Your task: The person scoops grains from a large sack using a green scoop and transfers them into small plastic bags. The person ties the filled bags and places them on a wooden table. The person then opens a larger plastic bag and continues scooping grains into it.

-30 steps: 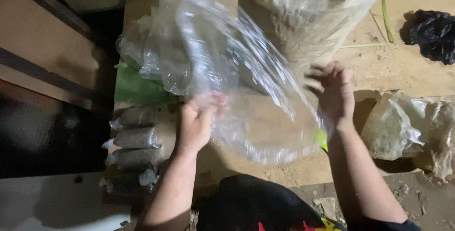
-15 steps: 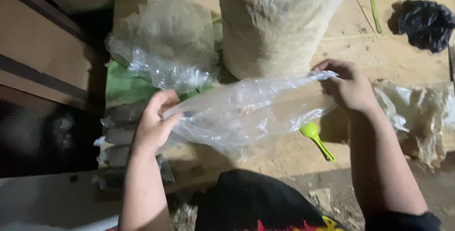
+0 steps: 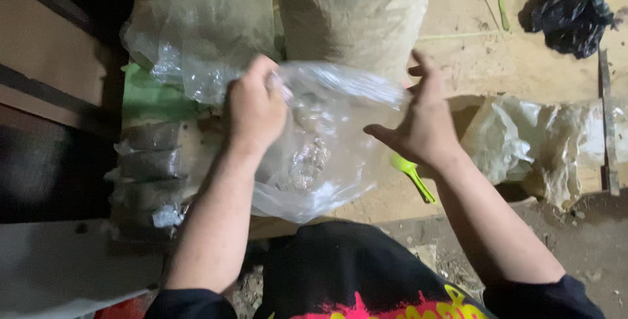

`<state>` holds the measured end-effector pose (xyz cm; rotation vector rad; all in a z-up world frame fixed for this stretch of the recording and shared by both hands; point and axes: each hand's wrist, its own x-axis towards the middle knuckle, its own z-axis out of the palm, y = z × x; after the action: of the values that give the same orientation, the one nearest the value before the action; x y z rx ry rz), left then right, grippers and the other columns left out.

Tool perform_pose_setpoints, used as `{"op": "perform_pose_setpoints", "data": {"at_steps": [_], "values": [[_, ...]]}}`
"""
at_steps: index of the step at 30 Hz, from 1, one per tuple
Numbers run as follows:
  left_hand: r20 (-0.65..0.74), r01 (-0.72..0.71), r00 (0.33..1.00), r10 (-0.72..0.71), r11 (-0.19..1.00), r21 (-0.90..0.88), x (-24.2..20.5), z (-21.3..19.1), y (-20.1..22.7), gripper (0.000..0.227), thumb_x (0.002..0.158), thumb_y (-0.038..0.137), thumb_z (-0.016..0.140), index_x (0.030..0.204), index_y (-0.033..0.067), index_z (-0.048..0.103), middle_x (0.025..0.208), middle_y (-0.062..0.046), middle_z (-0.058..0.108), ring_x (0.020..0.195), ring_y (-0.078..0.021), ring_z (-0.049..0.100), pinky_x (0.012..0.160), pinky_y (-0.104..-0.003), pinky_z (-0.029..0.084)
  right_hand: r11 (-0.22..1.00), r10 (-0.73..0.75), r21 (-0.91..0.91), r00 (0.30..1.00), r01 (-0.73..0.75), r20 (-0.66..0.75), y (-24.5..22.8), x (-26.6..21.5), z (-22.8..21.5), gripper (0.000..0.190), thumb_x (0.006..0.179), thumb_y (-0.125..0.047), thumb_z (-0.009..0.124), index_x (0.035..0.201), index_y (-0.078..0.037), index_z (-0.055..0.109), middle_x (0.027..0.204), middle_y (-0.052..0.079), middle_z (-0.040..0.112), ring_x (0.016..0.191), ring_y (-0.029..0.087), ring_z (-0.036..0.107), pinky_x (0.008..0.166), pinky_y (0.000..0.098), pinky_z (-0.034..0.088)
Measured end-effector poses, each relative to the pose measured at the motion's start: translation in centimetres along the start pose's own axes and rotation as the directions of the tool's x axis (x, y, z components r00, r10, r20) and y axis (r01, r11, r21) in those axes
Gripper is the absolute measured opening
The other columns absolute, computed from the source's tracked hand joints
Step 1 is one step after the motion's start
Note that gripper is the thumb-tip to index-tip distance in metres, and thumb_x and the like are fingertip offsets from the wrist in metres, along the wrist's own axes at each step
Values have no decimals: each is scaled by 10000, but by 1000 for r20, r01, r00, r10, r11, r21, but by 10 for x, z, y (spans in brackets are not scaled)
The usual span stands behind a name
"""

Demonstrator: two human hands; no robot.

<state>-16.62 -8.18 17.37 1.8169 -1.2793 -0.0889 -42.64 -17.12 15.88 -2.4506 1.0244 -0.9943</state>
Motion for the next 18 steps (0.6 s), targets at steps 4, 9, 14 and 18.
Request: {"op": "perform_pose_setpoints", "data": {"at_steps": [4,9,14,18], "values": [[-63,89,995,-79,978,188,0,-30,-6,88,988,110,616,1061,103,666,901,-118,761,857,-315,747,743,-440,549,940,324,-225,880,-257,348,30,-8,4,1051,693,-111,886,1544,-98,269,1267,207,623,1031,473,641,917,505,510],[161,91,975,-155,933,347,-9,-64,19,964,724,338,960,1464,74,402,1404,-229,573,1245,-385,588,1003,-555,448,867,117,388,884,-313,452,58,-10,-12,488,864,66,633,1325,-50,523,1160,122,712,1042,261,740,904,358,580],[362,-455,868,340,835,309,-12,-66,64,1086,532,436,943,1420,46,456,1385,-309,540,1245,-482,539,1044,-684,378,842,-66,511,907,-173,416,36,-1,-19,426,842,176,559,1218,-15,616,1071,84,743,992,175,742,890,291,614],[557,-196,827,-81,886,420,-1,-58,72,234,961,301,700,1158,177,665,1081,-86,753,1026,-266,715,1040,-495,455,934,-51,352,960,-52,277,5,16,-24,326,867,40,661,1188,-17,657,1055,111,750,986,206,733,886,335,595]]}}
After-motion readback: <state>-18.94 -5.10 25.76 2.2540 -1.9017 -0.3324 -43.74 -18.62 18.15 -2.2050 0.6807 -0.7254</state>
